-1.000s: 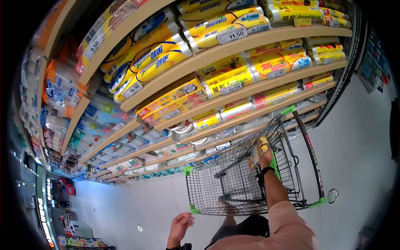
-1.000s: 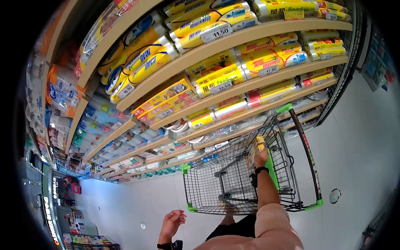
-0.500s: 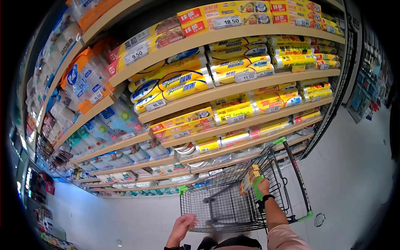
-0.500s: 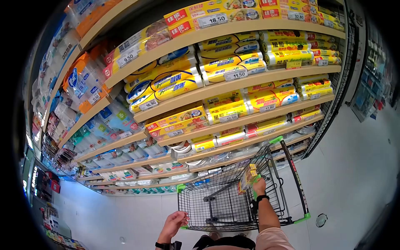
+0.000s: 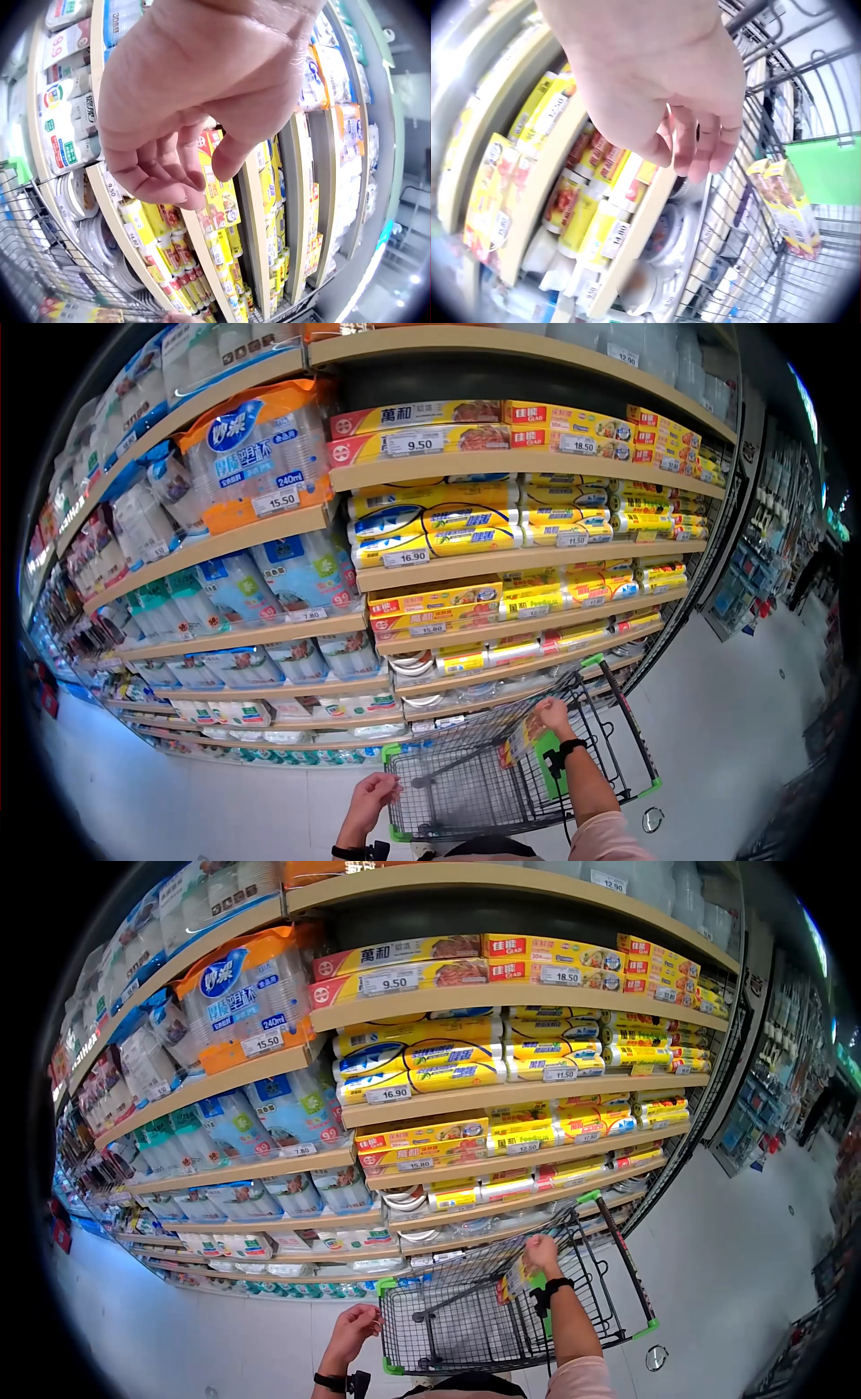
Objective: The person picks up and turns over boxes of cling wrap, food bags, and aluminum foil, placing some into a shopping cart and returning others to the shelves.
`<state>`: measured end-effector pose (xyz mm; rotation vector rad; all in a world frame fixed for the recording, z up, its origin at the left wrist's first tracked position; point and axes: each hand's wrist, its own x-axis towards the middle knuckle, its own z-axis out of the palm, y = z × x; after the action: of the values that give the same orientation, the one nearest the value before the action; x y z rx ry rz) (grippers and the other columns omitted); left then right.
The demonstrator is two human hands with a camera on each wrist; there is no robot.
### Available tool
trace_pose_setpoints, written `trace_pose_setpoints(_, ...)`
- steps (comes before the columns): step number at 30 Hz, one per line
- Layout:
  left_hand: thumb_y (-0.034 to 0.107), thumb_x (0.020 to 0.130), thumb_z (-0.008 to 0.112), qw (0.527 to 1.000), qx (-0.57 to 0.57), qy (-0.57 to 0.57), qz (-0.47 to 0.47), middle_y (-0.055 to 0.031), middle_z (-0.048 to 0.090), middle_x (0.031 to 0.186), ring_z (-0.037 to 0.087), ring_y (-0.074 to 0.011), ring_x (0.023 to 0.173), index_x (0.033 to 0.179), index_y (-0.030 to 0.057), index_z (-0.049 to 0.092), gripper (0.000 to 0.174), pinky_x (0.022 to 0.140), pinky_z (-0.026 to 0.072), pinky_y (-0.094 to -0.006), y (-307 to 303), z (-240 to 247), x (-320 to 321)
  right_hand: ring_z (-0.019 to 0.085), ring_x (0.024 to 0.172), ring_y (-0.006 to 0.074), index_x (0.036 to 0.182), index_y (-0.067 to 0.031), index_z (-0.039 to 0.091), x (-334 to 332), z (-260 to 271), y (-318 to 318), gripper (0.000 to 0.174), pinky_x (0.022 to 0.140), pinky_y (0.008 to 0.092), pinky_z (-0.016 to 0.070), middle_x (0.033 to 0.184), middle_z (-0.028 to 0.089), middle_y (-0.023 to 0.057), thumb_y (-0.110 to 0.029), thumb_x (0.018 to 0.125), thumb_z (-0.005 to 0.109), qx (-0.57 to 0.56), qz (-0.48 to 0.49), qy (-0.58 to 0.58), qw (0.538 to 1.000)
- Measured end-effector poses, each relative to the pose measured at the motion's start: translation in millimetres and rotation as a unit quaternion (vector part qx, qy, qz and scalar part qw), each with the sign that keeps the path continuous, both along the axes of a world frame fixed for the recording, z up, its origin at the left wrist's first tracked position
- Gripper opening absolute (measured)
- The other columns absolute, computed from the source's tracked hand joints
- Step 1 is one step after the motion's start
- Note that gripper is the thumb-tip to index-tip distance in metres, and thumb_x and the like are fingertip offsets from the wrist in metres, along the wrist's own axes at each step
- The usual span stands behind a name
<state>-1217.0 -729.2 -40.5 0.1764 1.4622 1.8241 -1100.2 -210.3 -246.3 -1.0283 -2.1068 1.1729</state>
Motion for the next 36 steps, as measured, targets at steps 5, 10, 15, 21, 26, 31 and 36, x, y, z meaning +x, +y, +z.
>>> trace_pose_setpoints(5,0.017,0.095,0.063,0.999,0.015,0.005,0.034,-0.0093,0.069,0.088,0.062,-0.0125,0.071,0.106,-0.0013,0.064,0.021,0.066,0.05,-0.025,-42.3,-4.7,-30.6,0.068,0.07,0.0249,0.087,-0.0022,0.067,-65.7,179.4,-23.7,0.011,0.066,0.0338,0.0525,0.073,0.068,0.0142,-0.012,0.083,0.065,0.065,0.038,0.098,0.992)
trace_pose_setpoints(10,0.014,0.094,0.063,0.995,0.062,0.039,0.065,-0.0106,0.067,0.087,0.062,-0.0148,0.071,0.104,-0.0008,0.062,0.018,0.065,0.0497,-0.026,-65.9,-14.0,-53.6,0.066,0.07,0.0258,0.093,-0.0013,0.065,-135.0,411.7,-96.2,0.009,0.065,0.0346,0.0502,0.078,0.067,0.0139,-0.006,0.085,0.063,0.331,0.061,0.16,0.928)
trace_pose_setpoints(15,0.013,0.093,0.064,0.991,0.103,0.022,0.077,-0.0102,0.067,0.086,0.061,-0.0147,0.07,0.102,-0.0007,0.062,0.016,0.065,0.0493,-0.0259,-74.4,-10.4,-68.8,0.062,0.093,0.0348,0.101,-0.0031,0.066,-200.4,580.3,-125.4,0.016,0.081,0.042,0.0483,0.099,0.066,0.0171,-0.011,0.087,0.063,0.555,0.085,0.139,0.816)
trace_pose_setpoints(21,0.012,0.093,0.063,0.99,0.113,-0.011,0.087,-0.0104,0.067,0.088,0.061,-0.0141,0.072,0.103,-0.0007,0.062,0.016,0.066,0.0488,-0.0258,-75.8,-14.8,-79.7,0.058,0.112,0.0359,0.125,-0.0107,0.062,-281.0,682.8,-139.6,0.039,0.095,0.0515,0.0432,0.12,0.064,0.014,-0.037,0.098,0.049,0.643,0.037,-0.025,0.764)
trace_pose_setpoints(26,0.011,0.093,0.062,0.99,0.117,-0.018,0.074,-0.0102,0.068,0.088,0.061,-0.013,0.073,0.106,-0.0014,0.063,0.017,0.067,0.0483,-0.0252,-75.0,-16.2,-79.2,0.05,0.129,0.0321,0.139,-0.014,0.05,-338.3,708.7,-138.5,0.052,0.105,0.0559,0.0367,0.138,0.056,0.0116,-0.045,0.098,0.048,0.562,0.043,-0.157,0.811)
trace_pose_setpoints(31,0.01,0.093,0.062,0.991,0.107,-0.009,0.076,-0.0097,0.068,0.087,0.061,-0.012,0.073,0.106,-0.0021,0.065,0.017,0.067,0.0479,-0.0244,-86.2,-11.5,-83.1,0.049,0.131,0.0308,0.143,-0.0122,0.047,-356.9,709.6,-147.2,0.061,0.108,0.0578,0.0334,0.14,0.054,0.0119,-0.043,0.093,0.062,0.53,0.104,-0.206,0.816)
trace_pose_setpoints(36,0.009,0.094,0.061,0.99,0.096,-0.016,0.099,-0.0089,0.069,0.087,0.061,-0.0113,0.072,0.106,-0.0019,0.066,0.017,0.067,0.0479,-0.0239,-98.0,-4.9,-85.8,0.054,0.124,0.0324,0.136,-0.0061,0.05,-363.3,711.4,-138.2,0.053,0.102,0.0406,0.0447,0.135,0.057,0.0156,-0.023,0.089,0.069,0.544,0.126,-0.188,0.808)
